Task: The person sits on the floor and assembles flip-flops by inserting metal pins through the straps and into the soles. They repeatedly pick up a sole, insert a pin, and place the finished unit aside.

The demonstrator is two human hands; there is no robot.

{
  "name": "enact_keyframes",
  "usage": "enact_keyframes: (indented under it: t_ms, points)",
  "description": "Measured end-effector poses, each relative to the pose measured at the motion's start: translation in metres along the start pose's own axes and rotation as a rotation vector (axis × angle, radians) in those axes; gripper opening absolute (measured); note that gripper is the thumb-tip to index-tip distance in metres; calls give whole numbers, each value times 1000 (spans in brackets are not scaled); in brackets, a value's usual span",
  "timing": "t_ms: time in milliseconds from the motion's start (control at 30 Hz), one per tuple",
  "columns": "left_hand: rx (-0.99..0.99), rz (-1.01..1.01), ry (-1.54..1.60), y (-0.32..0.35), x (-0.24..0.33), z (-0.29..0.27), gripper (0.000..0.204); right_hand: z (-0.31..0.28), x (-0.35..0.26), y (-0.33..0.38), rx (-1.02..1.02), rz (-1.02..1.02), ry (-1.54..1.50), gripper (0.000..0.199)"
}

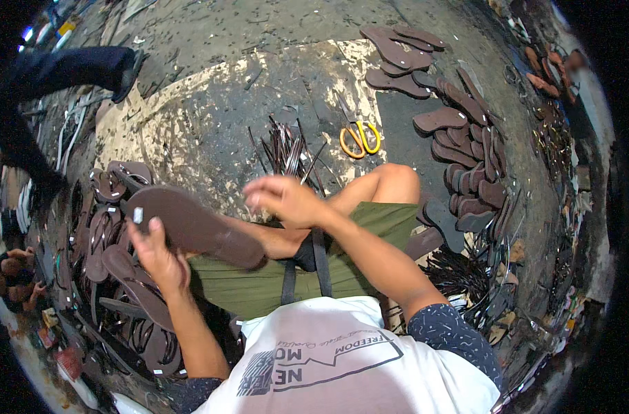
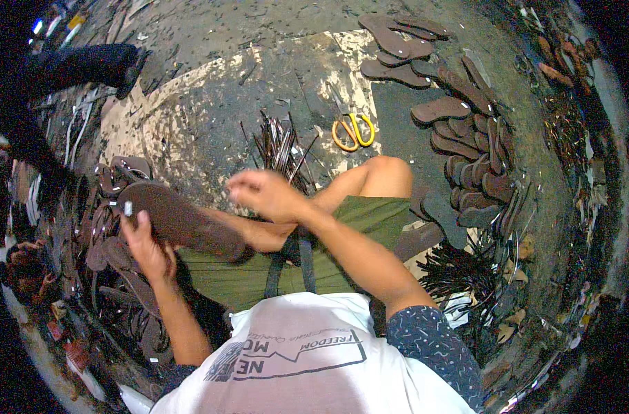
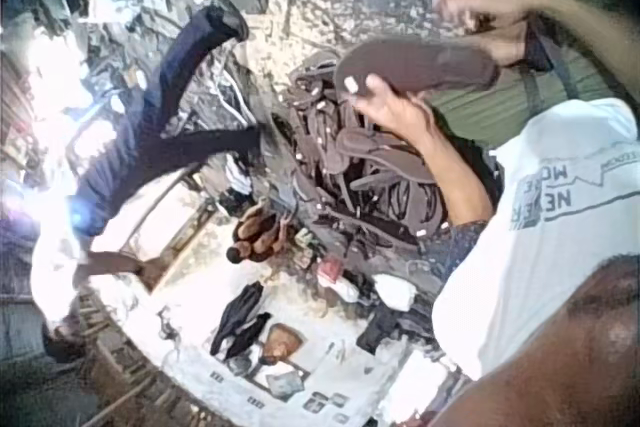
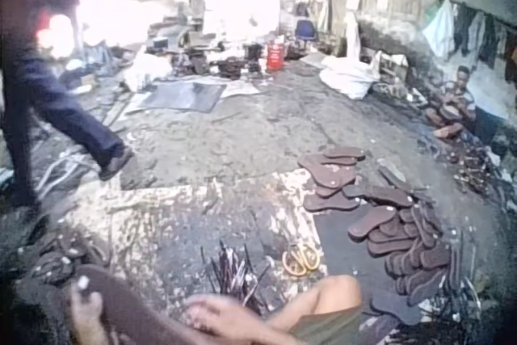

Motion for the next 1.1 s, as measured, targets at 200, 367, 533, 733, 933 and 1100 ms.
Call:
enact_keyframes:
  t_ms: [200, 367, 533, 733, 933, 1100]
  points:
    - [-176, 41, -420, 44, 22, -25, 59, -154, 117, -44, 859, 381, 619, 47]
    - [-73, 401, -896, 44, 57, -13, 51, -173, 101, -34, 828, 178, 252, 38]
    - [-354, 549, -799, 32, 63, 73, 35, -153, 44, -6, 636, 61, -90, 30]
    - [-552, 46, -218, 29, -10, 165, 39, -57, -79, 53, 490, -188, 260, 23]
    - [-514, -71, -147, 37, -12, 185, 27, -70, -69, 74, 465, -152, -185, 25]
    - [-481, -93, -183, 37, -19, 175, 27, -109, -67, 64, 831, -291, 349, 33]
Point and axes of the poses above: each hand's wrist, its own y-axis away from the middle knuckle, its own z-axis out of the palm, x = y × z, the point moved 10 cm from there along -y, towards the middle knuckle, and after that the axes turned 11 degrees about z, right-handed, at the moved point
